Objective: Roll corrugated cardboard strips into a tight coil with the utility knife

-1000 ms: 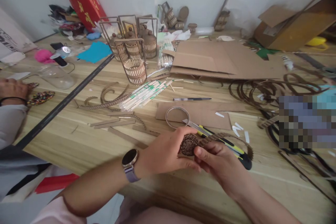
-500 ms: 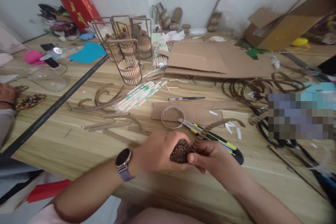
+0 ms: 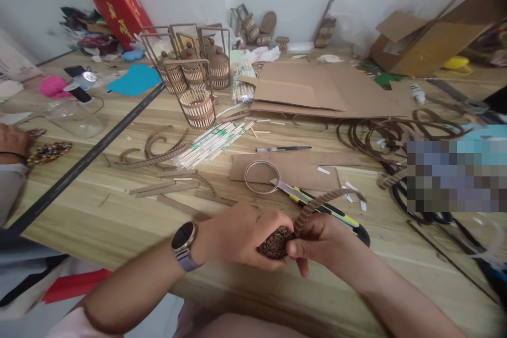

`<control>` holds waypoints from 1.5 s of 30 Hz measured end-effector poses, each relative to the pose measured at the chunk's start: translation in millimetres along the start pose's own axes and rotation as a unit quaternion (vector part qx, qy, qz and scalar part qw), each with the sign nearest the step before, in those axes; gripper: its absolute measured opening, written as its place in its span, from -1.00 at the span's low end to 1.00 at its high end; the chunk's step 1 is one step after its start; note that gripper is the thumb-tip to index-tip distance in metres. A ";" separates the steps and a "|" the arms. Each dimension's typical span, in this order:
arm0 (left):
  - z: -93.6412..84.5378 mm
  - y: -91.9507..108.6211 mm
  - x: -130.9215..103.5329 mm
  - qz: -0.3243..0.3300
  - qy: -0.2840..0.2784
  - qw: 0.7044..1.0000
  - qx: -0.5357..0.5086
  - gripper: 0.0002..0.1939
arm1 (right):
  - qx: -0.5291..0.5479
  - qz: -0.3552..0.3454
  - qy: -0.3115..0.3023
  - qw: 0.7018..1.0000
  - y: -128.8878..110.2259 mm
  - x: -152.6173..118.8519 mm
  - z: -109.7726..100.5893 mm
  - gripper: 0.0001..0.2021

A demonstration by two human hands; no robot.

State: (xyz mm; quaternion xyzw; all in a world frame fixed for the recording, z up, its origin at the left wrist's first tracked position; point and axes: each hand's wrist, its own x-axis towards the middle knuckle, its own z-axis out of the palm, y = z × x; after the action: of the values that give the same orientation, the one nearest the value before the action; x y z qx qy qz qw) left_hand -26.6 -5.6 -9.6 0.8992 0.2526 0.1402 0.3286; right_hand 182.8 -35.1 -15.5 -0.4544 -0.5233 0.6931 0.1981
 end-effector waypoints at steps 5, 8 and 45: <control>-0.9 0.3 1.7 -0.028 0.068 0.997 -0.036 -0.35 | 0.101 -0.029 0.078 0.991 -0.7 1.4 5.6 -0.56; 4.9 -1.0 1.2 -0.026 0.139 0.989 -0.047 -0.25 | 0.153 -0.029 0.083 0.984 -0.4 3.3 9.5 -0.57; 2.1 0.2 4.2 -0.080 0.061 0.992 -0.072 -0.47 | 0.012 -0.003 0.120 0.993 2.4 4.5 2.6 -0.51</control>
State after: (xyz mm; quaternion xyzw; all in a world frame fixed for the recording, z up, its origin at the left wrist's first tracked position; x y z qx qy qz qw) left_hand -22.2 -4.5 -10.7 0.8397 0.3327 0.1855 0.3870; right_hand 178.8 -34.1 -19.4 -0.5300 -0.4888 0.6394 0.2672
